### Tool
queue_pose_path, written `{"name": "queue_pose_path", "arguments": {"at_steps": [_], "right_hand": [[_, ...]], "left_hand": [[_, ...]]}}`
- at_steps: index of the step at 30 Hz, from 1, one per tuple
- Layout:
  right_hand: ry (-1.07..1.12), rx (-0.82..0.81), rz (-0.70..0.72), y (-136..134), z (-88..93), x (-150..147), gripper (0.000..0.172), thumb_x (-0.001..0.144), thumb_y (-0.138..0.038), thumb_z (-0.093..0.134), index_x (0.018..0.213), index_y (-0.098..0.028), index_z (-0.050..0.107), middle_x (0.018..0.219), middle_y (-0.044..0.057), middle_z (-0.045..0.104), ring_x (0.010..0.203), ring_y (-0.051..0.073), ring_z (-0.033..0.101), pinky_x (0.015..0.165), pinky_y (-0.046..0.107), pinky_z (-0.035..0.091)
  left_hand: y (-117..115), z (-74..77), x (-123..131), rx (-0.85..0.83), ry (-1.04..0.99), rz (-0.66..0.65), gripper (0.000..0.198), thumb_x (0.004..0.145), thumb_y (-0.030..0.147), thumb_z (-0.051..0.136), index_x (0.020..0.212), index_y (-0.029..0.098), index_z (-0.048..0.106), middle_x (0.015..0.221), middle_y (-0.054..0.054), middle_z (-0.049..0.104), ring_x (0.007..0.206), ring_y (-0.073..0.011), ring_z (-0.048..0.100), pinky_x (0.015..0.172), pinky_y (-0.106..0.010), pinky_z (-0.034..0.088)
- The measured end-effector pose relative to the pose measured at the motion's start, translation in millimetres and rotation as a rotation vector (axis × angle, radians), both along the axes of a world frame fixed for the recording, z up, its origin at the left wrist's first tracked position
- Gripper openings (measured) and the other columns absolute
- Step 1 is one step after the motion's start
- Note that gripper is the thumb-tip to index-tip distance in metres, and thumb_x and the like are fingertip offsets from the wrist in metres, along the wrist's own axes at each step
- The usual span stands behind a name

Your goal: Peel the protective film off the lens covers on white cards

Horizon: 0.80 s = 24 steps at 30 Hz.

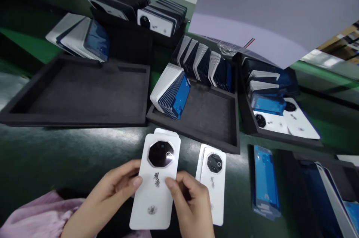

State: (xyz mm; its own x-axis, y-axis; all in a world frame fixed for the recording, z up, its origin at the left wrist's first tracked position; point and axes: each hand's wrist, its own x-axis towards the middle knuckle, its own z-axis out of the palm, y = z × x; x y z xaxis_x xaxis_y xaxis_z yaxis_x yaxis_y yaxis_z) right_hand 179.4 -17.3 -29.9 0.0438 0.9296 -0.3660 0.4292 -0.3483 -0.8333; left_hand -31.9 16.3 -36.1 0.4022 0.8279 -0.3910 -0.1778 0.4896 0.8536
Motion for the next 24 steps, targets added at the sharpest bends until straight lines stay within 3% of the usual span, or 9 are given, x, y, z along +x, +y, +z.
{"name": "queue_pose_path", "arguments": {"at_steps": [3,6,8,10,17,21,24], "right_hand": [[-0.020,0.061,0.015,-1.4,3.5,-11.9,0.043,0.098,-0.050,0.061,0.067,-0.020,0.056,0.060,-0.004,0.049,0.055,0.011,0.044,0.050,0.023,0.037],[-0.247,0.405,-0.020,3.3,7.1,-17.0,0.014,0.095,-0.034,0.070,0.093,-0.021,0.067,0.070,-0.004,0.052,0.054,0.009,0.045,0.047,0.020,0.039],[-0.440,0.665,-0.054,6.2,8.9,-17.6,0.027,0.093,-0.024,0.073,0.119,-0.019,0.066,0.084,-0.001,0.054,0.056,0.007,0.048,0.047,0.019,0.043],[-0.539,0.780,-0.054,6.9,9.8,-18.3,0.034,0.093,-0.020,0.073,0.127,-0.017,0.066,0.093,0.003,0.054,0.060,0.006,0.050,0.050,0.019,0.046],[-0.406,0.719,-0.081,4.3,11.1,-26.3,0.029,0.094,-0.011,0.071,0.121,-0.020,0.069,0.088,0.000,0.057,0.058,0.006,0.050,0.052,0.020,0.048],[-0.255,0.630,-0.142,5.3,14.6,-23.3,0.012,0.095,-0.013,0.068,0.103,-0.023,0.067,0.084,-0.001,0.058,0.065,0.010,0.060,0.052,0.020,0.051],[-0.289,0.684,-0.146,4.2,15.8,-21.3,0.014,0.094,-0.010,0.068,0.098,-0.023,0.068,0.088,0.000,0.060,0.066,0.009,0.061,0.050,0.020,0.050]], "left_hand": [[1.0,2.1,-0.1,-0.004,0.057,-0.025,0.037,0.098,0.053,0.063,0.090,0.019,0.073,0.076,0.000,0.064,0.069,-0.0147,0.056,0.061,-0.020,0.047],[1.8,3.9,0.2,0.027,0.141,-0.046,0.043,0.099,0.055,0.058,0.083,0.016,0.069,0.071,0.002,0.054,0.062,-0.0125,0.044,0.054,-0.020,0.037],[0.9,5.2,1.2,0.112,0.211,-0.101,0.044,0.102,0.051,0.052,0.079,0.016,0.065,0.067,0.003,0.049,0.059,-0.0118,0.040,0.051,-0.020,0.033],[-1.0,6.4,2.4,0.233,0.289,-0.143,0.043,0.104,0.045,0.048,0.073,0.017,0.059,0.065,0.003,0.048,0.056,-0.0114,0.041,0.050,-0.020,0.032],[-6.1,10.1,4.7,0.533,0.448,-0.221,0.032,0.105,0.026,0.046,0.078,0.020,0.061,0.071,-0.002,0.065,0.063,-0.0161,0.062,0.060,-0.023,0.050],[-6.9,10.2,7.8,0.659,0.473,-0.186,0.029,0.101,0.017,0.049,0.073,0.020,0.056,0.067,0.001,0.065,0.060,-0.0137,0.062,0.058,-0.021,0.047],[-7.9,10.2,7.7,0.635,0.463,-0.185,0.029,0.101,0.018,0.050,0.072,0.020,0.053,0.066,0.002,0.061,0.058,-0.0124,0.059,0.057,-0.020,0.044]]}}
